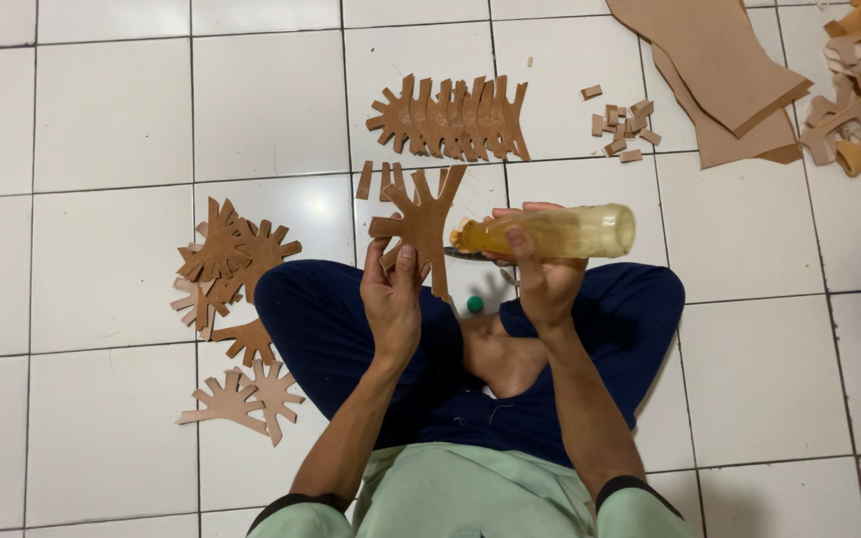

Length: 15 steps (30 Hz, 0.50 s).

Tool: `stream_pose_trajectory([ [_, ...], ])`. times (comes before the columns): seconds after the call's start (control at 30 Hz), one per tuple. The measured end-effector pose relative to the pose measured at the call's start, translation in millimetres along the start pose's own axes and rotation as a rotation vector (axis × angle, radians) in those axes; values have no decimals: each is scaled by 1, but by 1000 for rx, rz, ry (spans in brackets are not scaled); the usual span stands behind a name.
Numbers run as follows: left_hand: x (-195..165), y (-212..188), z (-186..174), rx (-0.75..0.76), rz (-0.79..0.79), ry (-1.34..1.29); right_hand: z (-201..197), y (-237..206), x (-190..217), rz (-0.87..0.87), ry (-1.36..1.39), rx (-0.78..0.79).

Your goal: The person sits on a tiled floor and applies glue from a plastic bottle to small rectangular cardboard pieces, then attaches them to star-shaped cardboard cutouts. The person repeats this process for multiple star-shaped pieces, arranging the glued pieces in rows on the floor.

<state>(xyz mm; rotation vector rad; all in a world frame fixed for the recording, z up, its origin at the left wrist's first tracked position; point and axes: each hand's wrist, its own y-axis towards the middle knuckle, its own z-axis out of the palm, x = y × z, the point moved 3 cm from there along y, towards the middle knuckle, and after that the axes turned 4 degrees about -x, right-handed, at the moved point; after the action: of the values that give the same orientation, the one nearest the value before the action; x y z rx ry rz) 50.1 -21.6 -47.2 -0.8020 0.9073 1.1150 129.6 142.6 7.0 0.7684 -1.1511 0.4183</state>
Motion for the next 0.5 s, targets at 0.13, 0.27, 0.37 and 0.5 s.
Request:
stream_pose_trajectory([
  [0.13, -3, -4, 3, 29, 10, 60, 3, -8, -1, -17, 45, 28],
  [0.27, -7, -11, 6, 35, 56, 77, 5, -11, -4, -51, -42, 73],
  [0.37, -9, -10, 2, 19, 51, 51, 0, -4, -1, -116, -149, 66],
  [0.5, -6, -7, 2, 28, 41, 50, -7, -2, 5, -74, -5, -22],
])
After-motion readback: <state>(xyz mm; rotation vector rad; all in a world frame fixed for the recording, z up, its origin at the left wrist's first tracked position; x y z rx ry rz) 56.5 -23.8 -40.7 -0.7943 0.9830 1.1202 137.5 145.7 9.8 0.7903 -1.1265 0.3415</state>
